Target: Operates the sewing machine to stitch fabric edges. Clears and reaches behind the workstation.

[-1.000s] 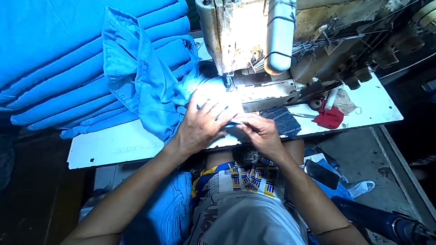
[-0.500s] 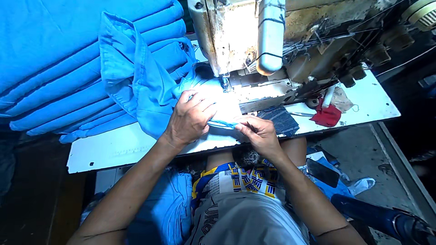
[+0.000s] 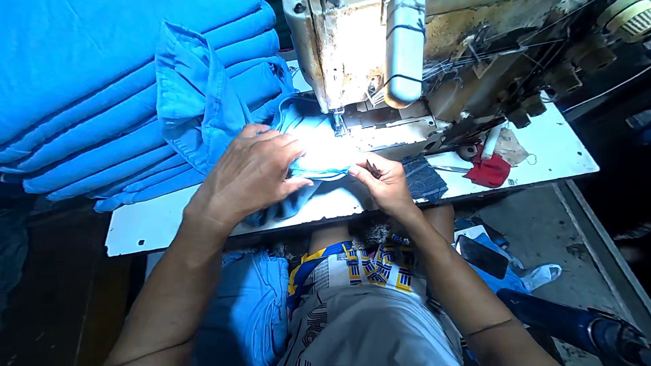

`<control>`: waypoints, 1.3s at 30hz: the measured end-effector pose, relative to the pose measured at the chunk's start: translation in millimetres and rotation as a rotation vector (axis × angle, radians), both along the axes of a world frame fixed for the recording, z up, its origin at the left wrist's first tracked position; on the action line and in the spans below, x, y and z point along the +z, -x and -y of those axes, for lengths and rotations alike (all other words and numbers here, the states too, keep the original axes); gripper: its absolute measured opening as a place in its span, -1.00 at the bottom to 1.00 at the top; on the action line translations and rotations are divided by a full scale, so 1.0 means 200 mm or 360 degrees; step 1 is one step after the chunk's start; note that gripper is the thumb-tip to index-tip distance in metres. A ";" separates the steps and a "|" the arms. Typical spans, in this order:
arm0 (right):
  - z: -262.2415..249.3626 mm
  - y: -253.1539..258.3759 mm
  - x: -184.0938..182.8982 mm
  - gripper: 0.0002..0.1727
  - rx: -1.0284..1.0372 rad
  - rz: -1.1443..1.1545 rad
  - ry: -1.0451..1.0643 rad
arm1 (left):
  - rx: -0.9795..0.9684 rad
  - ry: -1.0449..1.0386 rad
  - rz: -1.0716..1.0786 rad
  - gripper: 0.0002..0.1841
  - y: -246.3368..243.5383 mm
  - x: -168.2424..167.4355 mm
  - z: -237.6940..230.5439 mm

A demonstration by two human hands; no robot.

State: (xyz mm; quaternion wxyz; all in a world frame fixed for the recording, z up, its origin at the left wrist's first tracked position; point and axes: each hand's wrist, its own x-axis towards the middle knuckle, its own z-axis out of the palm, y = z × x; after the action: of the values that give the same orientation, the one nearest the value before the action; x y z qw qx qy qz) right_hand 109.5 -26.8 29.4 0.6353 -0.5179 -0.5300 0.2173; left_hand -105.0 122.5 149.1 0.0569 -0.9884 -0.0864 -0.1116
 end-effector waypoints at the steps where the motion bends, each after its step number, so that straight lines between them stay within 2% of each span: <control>1: 0.00 -0.01 0.01 -0.89 0.0015 0.0031 0.0026 | -0.0014 0.0031 0.0017 -0.52 0.02 0.02 0.02; 5: 0.03 -0.05 0.03 -0.86 0.0138 0.0383 0.0073 | -0.0249 0.0232 0.0183 -0.80 0.01 0.02 0.13; 9: 0.10 -0.05 0.03 -0.82 0.0226 0.0714 -0.0029 | -0.0382 0.0429 0.0292 -0.81 -0.02 -0.10 0.20; 14: 0.14 -0.02 0.01 -0.79 0.0222 0.0770 -0.0224 | -0.0522 0.0805 0.0645 -0.90 -0.07 -0.24 0.27; 16: 0.16 -0.01 0.02 -0.79 0.0217 0.0713 -0.0312 | -0.0445 0.0696 0.0866 -0.77 -0.09 -0.27 0.32; 18: 0.17 0.00 0.01 -0.80 0.0191 0.0659 -0.0352 | -0.0284 0.0340 0.0931 -0.49 -0.12 -0.33 0.32; 19: 0.18 0.00 0.01 -0.80 0.0186 0.0638 -0.0345 | -0.0228 0.0169 0.0888 -0.42 -0.14 -0.37 0.30; 20: 0.19 0.00 0.00 -0.80 0.0186 0.0614 -0.0326 | -0.0184 0.0046 0.0821 -0.43 -0.14 -0.41 0.26; 23: 0.22 0.02 -0.02 -0.84 0.0198 0.0477 -0.0201 | -0.0109 -0.0121 0.0685 -0.69 -0.13 -0.52 0.15; 28: 0.26 0.02 -0.08 -0.86 0.0144 0.0275 -0.0021 | -0.0248 -0.0133 0.0439 -0.85 -0.08 -0.41 0.12; 33: 0.26 0.03 -0.07 -0.87 0.0133 0.0178 0.0008 | -0.0313 -0.0115 0.0254 -0.89 -0.09 -0.30 0.11; 39: 0.26 0.03 -0.07 -0.87 0.0080 0.0080 0.0048 | -0.0304 -0.0123 0.0307 -0.87 -0.12 -0.27 0.09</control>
State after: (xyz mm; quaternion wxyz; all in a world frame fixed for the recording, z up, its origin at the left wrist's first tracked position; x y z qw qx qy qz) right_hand 103.1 -79.7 16.2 0.6082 -0.5193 -0.5553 0.2281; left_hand -81.9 104.4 94.8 0.0755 -0.9739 0.0075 -0.2142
